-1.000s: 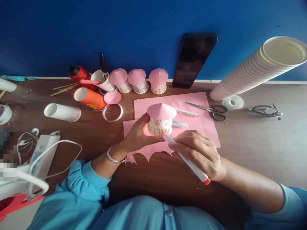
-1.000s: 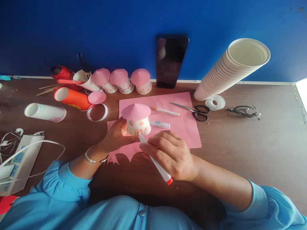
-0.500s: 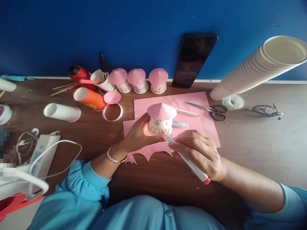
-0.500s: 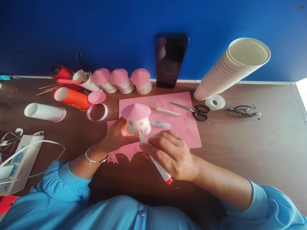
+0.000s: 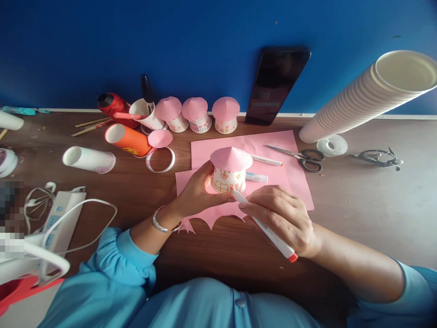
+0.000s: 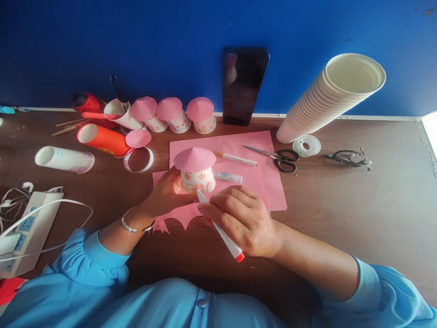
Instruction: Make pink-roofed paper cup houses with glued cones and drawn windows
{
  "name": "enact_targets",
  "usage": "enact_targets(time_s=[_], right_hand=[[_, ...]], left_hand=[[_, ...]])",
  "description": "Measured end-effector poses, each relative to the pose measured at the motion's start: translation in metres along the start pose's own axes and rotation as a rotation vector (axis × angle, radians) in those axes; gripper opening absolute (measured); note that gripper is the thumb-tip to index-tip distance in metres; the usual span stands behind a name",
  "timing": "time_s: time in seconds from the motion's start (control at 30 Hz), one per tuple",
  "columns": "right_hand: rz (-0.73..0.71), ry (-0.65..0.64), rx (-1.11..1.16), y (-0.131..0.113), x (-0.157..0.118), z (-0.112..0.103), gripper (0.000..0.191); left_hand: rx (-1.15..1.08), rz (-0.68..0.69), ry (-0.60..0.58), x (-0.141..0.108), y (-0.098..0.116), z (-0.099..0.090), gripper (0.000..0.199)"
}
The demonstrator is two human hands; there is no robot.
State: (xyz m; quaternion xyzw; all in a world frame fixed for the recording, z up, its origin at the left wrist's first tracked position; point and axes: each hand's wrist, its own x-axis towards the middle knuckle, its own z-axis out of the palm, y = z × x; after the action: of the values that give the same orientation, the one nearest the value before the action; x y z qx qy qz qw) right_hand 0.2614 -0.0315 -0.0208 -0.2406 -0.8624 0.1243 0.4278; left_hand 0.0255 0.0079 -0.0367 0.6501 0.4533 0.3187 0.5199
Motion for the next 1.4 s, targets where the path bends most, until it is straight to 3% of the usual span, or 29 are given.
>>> enact_targets(time_s=[0.23, 1.4], right_hand=[[-0.008, -0.003, 0.007, 0.0013, -0.001, 0.0005, 0.025], [0.013, 0.009, -0.006, 0.002, -0.0015, -0.0021, 0.03]], left_hand=[[-0.022, -0.031, -0.011, -0.0004, 0.0007, 0.0012, 0.069], [-0.154, -0.076, -0.042, 0.002, 0.0046, -0.0003, 0.068]])
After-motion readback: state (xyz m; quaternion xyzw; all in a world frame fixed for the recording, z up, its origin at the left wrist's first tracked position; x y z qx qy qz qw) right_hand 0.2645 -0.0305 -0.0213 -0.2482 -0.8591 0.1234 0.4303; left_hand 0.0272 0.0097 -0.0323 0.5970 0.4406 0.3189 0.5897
